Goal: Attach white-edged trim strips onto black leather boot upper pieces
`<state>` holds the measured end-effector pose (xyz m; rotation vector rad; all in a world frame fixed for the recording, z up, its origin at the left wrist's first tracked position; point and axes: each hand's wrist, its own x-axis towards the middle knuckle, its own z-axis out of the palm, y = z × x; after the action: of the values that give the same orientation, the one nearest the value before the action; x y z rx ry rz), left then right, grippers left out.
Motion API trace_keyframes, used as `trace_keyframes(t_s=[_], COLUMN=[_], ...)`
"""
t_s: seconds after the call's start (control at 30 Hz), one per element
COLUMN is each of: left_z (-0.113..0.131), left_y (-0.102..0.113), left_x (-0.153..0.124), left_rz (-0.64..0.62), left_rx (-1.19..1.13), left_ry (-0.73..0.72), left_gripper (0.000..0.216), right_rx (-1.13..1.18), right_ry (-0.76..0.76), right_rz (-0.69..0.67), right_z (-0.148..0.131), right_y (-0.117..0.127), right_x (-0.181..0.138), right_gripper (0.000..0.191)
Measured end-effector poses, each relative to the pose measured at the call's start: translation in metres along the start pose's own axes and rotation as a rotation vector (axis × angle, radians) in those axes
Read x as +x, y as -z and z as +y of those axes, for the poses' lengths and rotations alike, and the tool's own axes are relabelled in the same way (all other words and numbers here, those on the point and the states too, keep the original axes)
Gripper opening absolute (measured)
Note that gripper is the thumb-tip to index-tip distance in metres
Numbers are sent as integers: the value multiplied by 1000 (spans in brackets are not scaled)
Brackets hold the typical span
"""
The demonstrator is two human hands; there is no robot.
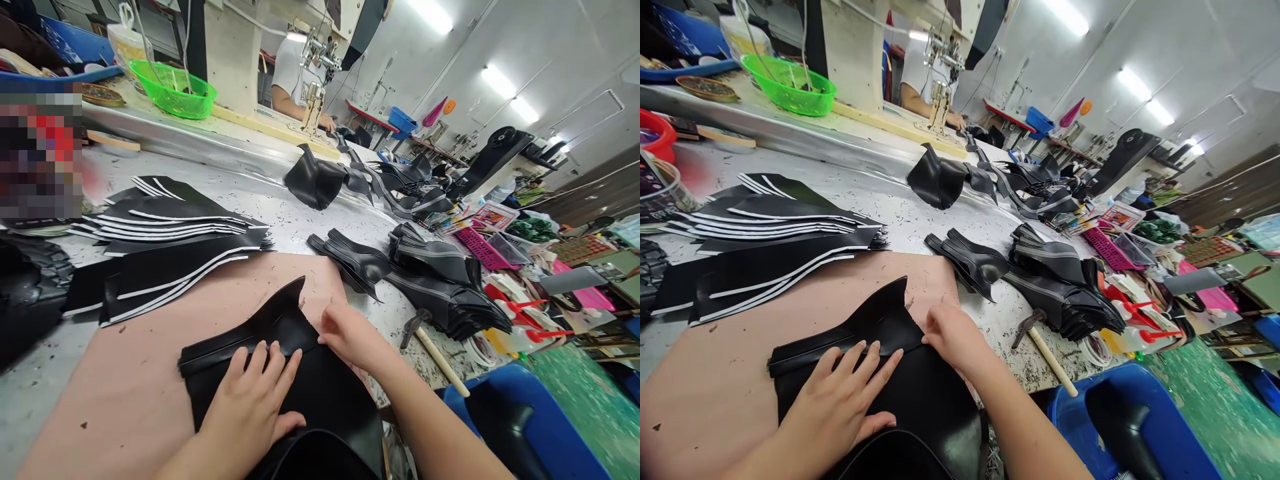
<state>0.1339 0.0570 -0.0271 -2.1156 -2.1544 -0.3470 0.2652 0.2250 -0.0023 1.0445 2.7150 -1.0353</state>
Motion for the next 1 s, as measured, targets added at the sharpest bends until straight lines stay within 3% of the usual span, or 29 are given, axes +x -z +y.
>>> trace_keyframes(t_s=[0.17,0.37,0.53,0.7,0.8,0.93,1.0], left_z=[-5,-8,-8,-9,-18,-47,-67], left_y=[-2,-4,-1,-4,-1,17,30], left_x=[-3,-4,4,4,-15,-62,-79], left_rz=[3,29,6,73,117,226,182], left_rx=[-44,-26,-6,-31,-4,43,-12], left_ry=[41,41,13,-1,10,112,192], left_gripper=[52,42,46,46,37,31,31], right_rx=[-471,-608,-585,-695,-797,-896,-907], right_ry=[411,563,626,604,612,650,578], right_rz=[166,296,246,249,188,16,-96], right_z=[-5,-9,-11,-17,-19,-23,-37], right_y=[-28,-37,-33,-38,-43,-42,-33], right_x=[-24,-31,-29,-29,-29,-24,-17], right_gripper=[29,34,31,35,36,43,34])
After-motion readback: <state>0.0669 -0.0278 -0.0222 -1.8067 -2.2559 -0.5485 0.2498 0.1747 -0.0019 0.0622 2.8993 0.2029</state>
